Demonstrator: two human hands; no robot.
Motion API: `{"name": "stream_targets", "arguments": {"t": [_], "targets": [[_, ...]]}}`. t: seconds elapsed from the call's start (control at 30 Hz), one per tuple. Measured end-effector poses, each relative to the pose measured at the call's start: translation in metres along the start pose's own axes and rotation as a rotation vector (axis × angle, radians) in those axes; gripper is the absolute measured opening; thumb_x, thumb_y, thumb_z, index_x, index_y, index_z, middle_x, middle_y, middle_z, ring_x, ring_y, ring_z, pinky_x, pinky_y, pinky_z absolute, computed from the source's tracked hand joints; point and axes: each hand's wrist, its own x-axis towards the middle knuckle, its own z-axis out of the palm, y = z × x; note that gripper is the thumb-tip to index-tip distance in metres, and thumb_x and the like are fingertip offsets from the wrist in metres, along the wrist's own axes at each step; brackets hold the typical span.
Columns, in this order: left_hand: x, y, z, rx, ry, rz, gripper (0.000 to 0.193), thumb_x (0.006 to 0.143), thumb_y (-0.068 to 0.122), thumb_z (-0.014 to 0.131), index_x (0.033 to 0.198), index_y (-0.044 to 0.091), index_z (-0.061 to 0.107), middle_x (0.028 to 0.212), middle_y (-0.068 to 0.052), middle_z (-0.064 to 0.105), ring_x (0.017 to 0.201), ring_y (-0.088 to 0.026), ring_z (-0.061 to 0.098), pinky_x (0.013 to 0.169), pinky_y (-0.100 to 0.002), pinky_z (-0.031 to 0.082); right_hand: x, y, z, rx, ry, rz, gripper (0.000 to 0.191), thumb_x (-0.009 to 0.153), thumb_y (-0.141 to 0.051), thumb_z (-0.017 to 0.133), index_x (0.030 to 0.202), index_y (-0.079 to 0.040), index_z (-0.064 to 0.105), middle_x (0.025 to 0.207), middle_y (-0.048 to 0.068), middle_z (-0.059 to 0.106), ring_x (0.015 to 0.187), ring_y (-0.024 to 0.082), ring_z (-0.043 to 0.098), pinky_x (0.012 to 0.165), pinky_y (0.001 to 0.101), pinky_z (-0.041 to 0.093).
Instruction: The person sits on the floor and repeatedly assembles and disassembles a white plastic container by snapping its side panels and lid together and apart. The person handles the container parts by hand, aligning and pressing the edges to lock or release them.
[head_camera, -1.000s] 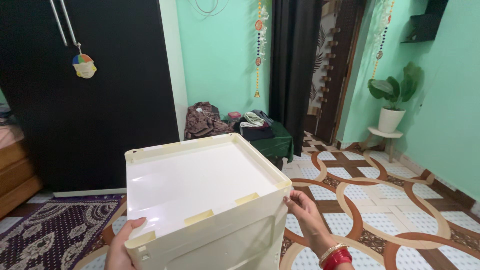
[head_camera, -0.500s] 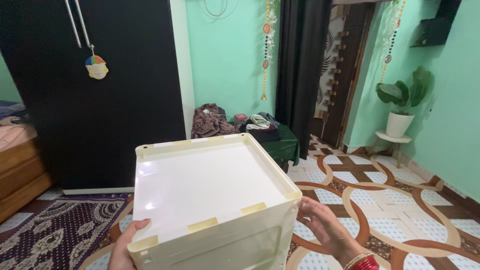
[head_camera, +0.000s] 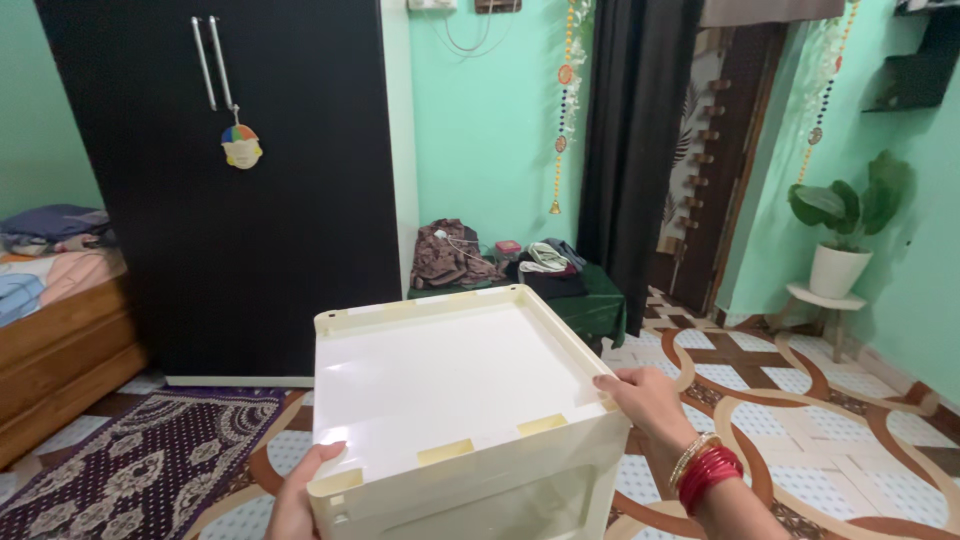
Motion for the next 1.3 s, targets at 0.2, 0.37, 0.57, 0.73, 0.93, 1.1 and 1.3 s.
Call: {"name": "stream_targets", "arguments": {"t": [0.2,0.37,0.57,0.73,0.93,1.1,1.3], "targets": [[0.013,-0.011,-0.014,-0.097,-0.104,0.068,0.065,0.099,0.043,0.043,0.149,0.002,0.048,0.132,-0.020,0.064,0.120,-0.030,0.063,0.102,-0.044,0.049,0.037,0.022,-0.005,-0.334,0.168,-0.293,0.037,0.085,-0.036,0.068,0.094,-0.003,0.081,0.076,0.017,0.079,0.072,0.027,0.077,0.074,0.0377,0.057],[0.016,-0.031,-0.039,0.161,-0.027,0.337,0.057,0.099,0.035,0.048,0.146,0.002,0.050,0.130,-0.017,0.066,0.118,-0.025,0.063,0.101,-0.039,0.048,0.044,0.032,-0.006,-0.413,0.209,-0.310,0.041,0.088,-0.039,0.066,0.095,-0.002,0.080,0.075,0.019,0.077,0.071,0.029,0.077,0.074,0.0395,0.058],[-0.014,-0.071,-0.052,0.153,-0.232,0.729,0.046,0.094,0.014,0.061,0.136,-0.005,0.056,0.126,-0.013,0.069,0.116,-0.017,0.063,0.100,-0.031,0.048,0.049,0.024,-0.014,-0.559,0.243,-0.433,0.043,0.087,-0.043,0.065,0.094,-0.003,0.081,0.077,0.020,0.075,0.071,0.032,0.073,0.076,0.0405,0.056],[-0.031,-0.076,-0.039,0.125,-0.170,0.711,0.041,0.094,0.013,0.066,0.129,-0.008,0.063,0.119,-0.013,0.073,0.108,-0.015,0.066,0.096,-0.028,0.049,0.041,0.018,-0.017,-0.515,0.222,-0.355,0.045,0.088,-0.042,0.064,0.095,-0.001,0.080,0.079,0.022,0.076,0.076,0.035,0.075,0.078,0.0432,0.056],[-0.035,-0.076,-0.033,0.099,-0.148,0.753,0.041,0.095,0.012,0.065,0.131,-0.009,0.062,0.121,-0.012,0.072,0.108,-0.013,0.065,0.096,-0.027,0.049,0.039,0.012,-0.017,-0.557,0.236,-0.381,0.044,0.088,-0.042,0.064,0.097,-0.002,0.081,0.082,0.022,0.076,0.079,0.035,0.073,0.080,0.0430,0.055],[-0.032,-0.078,-0.036,0.122,-0.164,0.769,0.042,0.095,0.013,0.064,0.131,-0.010,0.061,0.121,-0.012,0.072,0.111,-0.013,0.067,0.098,-0.028,0.050,0.037,0.012,-0.018,-0.522,0.222,-0.375,0.044,0.088,-0.041,0.064,0.098,-0.001,0.080,0.080,0.023,0.076,0.076,0.034,0.075,0.079,0.0421,0.056],[-0.032,-0.080,-0.033,0.128,-0.083,0.738,0.042,0.094,0.012,0.066,0.130,-0.009,0.062,0.120,-0.013,0.075,0.109,-0.013,0.069,0.096,-0.028,0.052,0.036,0.013,-0.015,-0.509,0.221,-0.375,0.045,0.089,-0.040,0.065,0.098,0.001,0.080,0.080,0.023,0.076,0.074,0.034,0.075,0.077,0.0424,0.057]]}}
